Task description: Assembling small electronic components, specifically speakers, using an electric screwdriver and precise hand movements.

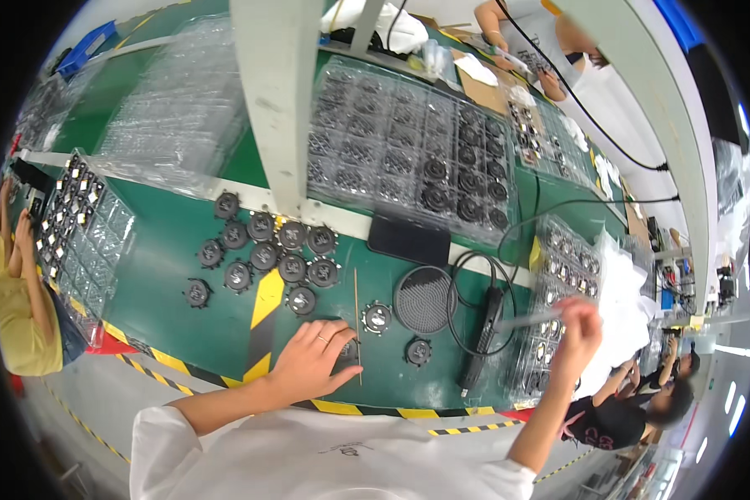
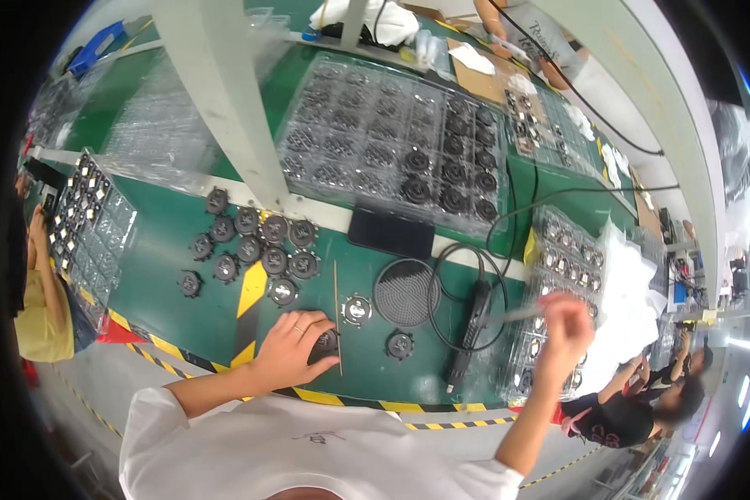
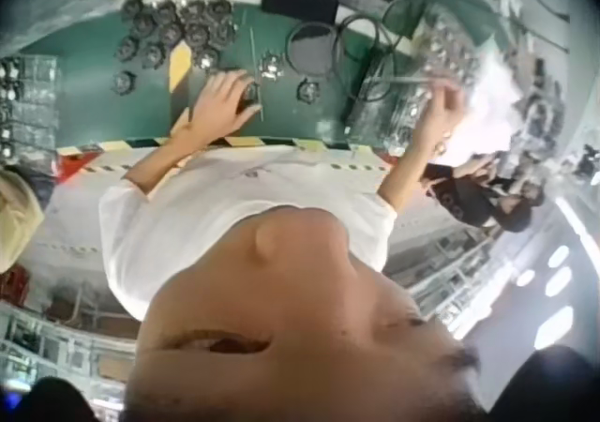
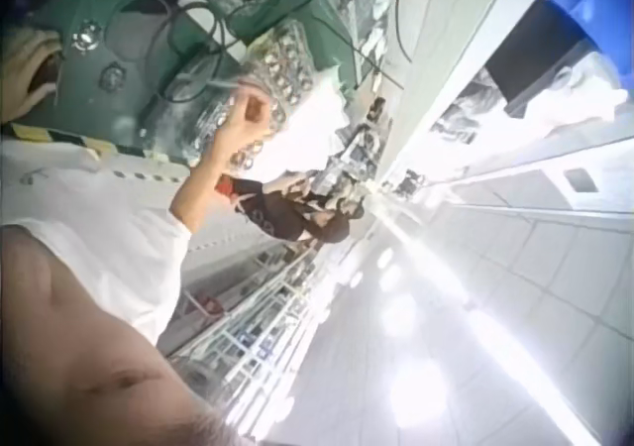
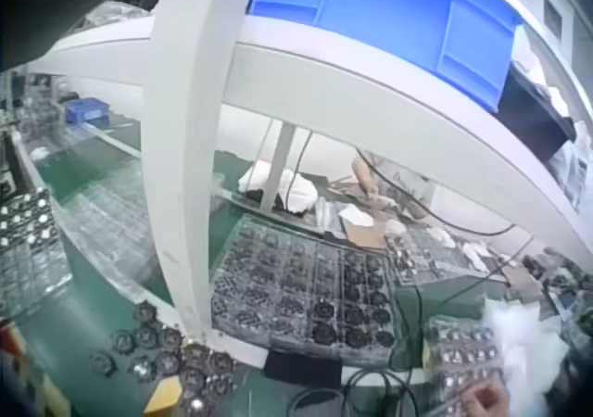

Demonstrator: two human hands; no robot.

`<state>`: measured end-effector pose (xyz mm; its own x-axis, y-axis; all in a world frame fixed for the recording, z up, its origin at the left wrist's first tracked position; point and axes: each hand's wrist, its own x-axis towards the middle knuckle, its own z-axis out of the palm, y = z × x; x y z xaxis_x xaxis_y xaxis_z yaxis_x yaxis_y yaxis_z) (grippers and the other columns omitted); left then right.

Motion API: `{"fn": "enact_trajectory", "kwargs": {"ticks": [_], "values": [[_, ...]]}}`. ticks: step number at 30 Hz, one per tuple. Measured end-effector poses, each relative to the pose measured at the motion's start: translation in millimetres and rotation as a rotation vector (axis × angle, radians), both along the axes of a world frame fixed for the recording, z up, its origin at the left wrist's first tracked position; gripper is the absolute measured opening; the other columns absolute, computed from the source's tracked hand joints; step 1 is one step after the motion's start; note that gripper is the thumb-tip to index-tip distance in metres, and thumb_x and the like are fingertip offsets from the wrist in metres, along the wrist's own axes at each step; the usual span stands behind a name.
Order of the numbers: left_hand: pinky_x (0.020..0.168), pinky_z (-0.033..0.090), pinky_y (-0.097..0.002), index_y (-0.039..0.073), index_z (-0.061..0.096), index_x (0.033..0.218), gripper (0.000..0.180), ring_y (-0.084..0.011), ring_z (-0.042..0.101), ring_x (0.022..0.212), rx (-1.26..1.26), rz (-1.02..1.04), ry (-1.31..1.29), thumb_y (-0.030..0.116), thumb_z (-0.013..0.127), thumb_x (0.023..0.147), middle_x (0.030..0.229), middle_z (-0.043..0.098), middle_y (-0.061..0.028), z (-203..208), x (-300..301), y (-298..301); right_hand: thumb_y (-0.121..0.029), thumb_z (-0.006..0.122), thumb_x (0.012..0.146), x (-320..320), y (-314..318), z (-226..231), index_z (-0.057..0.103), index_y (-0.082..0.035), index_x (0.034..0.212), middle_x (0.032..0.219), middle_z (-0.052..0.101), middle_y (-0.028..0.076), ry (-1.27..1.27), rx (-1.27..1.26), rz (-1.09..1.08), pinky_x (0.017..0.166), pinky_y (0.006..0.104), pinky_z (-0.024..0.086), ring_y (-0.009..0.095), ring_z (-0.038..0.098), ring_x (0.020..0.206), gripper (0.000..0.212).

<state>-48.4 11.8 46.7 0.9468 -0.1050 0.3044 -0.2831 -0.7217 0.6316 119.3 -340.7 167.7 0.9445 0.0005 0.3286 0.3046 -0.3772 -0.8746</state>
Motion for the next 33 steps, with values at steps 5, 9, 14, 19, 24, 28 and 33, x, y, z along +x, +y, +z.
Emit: {"fn": "enact_trajectory", "kwargs": {"ticks": [5,9,14,19,24,28,33], "values": [[0.09,0.045,-0.0392,0.011,0.065,0.116,0.044,-0.0275,0.056,0.106,0.074,-0.002,0.024,0.025,0.083,0.077,0.118,0.056,-0.0081,-9.2,-6.8,-5.3,-0.003,0.065,0.095,-110.4,28.3,-66.2,0.054,-0.003,0.094,0.089,0.07,0.016,0.174,0.101,0.006,0.08,0.0352,0.056,0.023,0.069,0.083,0.011],[0.084,0.047,-0.0394,0.011,0.066,0.111,0.045,-0.0275,0.057,0.103,-0.091,0.109,0.062,0.01,0.087,0.071,0.107,0.054,-0.0082,-9.1,-6.1,-3.5,0.007,0.068,0.09,-152.9,56.9,-106.3,0.051,0.0,0.103,0.09,0.069,0.02,0.12,0.167,0.082,0.077,0.0377,0.058,0.027,0.07,0.084,0.023],[0.074,0.056,-0.0316,0.007,0.072,0.109,0.038,-0.0198,0.064,0.09,-0.357,0.172,0.156,-0.006,0.082,0.075,0.111,0.055,-0.0093,-17.6,-10.4,-20.9,0.012,0.068,0.087,-161.2,67.8,-124.7,0.037,0.0,0.129,0.089,0.071,0.021,-0.032,0.149,0.261,0.066,0.0334,0.058,0.028,0.072,0.075,0.054],[0.096,0.054,-0.0394,0.012,0.076,0.112,0.04,-0.0279,0.064,0.116,0.037,-0.223,0.039,-0.001,0.08,0.075,0.137,0.063,-0.0073,-15.2,-7.2,-8.4,0.008,0.078,0.079,-162.3,62.6,-131.2,0.07,0.003,0.096,0.094,0.076,0.018,-0.106,0.238,0.265,0.064,0.0307,0.06,0.028,0.076,0.082,0.019],[0.114,0.042,-0.0459,0.012,0.071,0.124,0.049,-0.0316,0.053,0.135,0.235,-0.325,0.158,0.001,0.078,0.077,0.144,0.058,-0.0086,0.9,3.1,-14.2,0.01,0.077,0.08,-155.6,64.3,-139.2,0.053,-0.001,0.123,0.1,0.075,0.021,-0.084,0.038,0.439,0.066,0.0348,0.061,0.028,0.076,0.08,0.05],[0.117,0.04,-0.0487,0.011,0.067,0.13,0.056,-0.0338,0.05,0.139,0.006,-0.318,0.306,0.002,0.078,0.076,0.148,0.054,-0.0103,-0.3,-6.4,-4.8,0.015,0.072,0.083,-163.3,68.1,-146.6,0.036,-0.004,0.147,0.104,0.072,0.026,-0.033,0.05,0.493,0.07,0.04,0.063,0.03,0.075,0.08,0.077],[0.113,0.043,-0.0494,0.01,0.068,0.126,0.056,-0.033,0.053,0.133,0.041,-0.233,0.217,0.004,0.082,0.072,0.139,0.058,-0.0103,8.1,-11.0,2.3,0.01,0.076,0.081,-166.1,83.5,-150.8,0.066,0.004,0.106,0.101,0.076,0.015,0.067,0.329,0.285,0.067,0.0281,0.06,0.02,0.075,0.079,0.028]]}}
